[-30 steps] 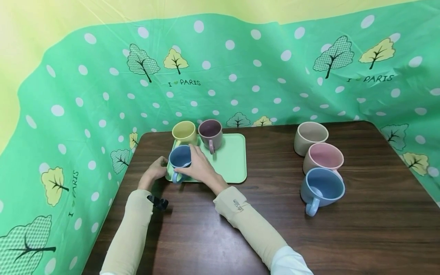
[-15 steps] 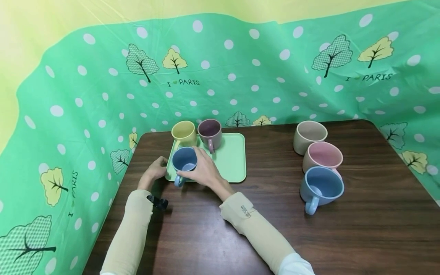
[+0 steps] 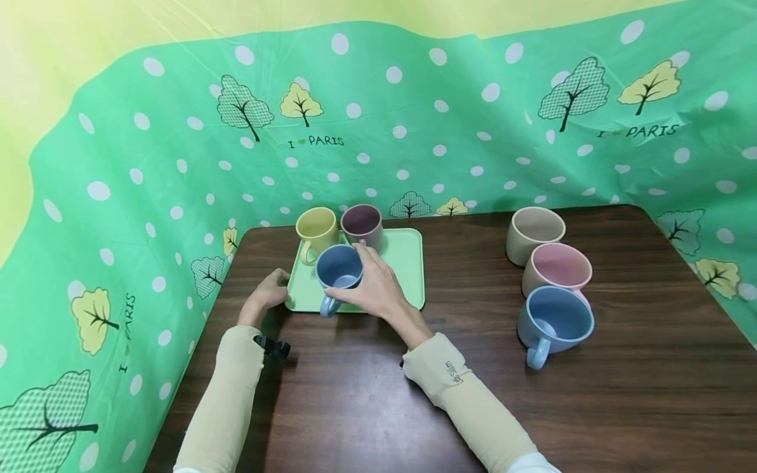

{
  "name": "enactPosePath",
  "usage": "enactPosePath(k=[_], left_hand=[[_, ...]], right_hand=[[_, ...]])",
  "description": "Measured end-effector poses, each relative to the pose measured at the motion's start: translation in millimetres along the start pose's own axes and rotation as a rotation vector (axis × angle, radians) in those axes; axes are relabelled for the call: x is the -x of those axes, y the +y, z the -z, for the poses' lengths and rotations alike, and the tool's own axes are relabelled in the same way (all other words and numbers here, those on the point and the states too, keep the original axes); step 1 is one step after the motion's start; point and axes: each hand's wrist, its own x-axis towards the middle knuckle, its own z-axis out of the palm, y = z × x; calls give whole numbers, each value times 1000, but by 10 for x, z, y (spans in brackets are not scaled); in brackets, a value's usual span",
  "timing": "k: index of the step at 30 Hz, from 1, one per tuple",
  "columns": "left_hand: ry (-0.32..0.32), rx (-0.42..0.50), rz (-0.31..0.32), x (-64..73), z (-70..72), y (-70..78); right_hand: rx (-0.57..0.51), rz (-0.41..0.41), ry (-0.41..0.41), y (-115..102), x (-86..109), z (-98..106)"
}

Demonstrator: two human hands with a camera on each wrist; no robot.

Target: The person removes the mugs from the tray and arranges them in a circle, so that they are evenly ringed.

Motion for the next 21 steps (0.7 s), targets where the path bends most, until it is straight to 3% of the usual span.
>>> enactPosePath(k=[21], left_hand=[[-5, 15, -9, 28, -3, -3]], right_hand=[[89, -79, 49, 114, 372, 638]])
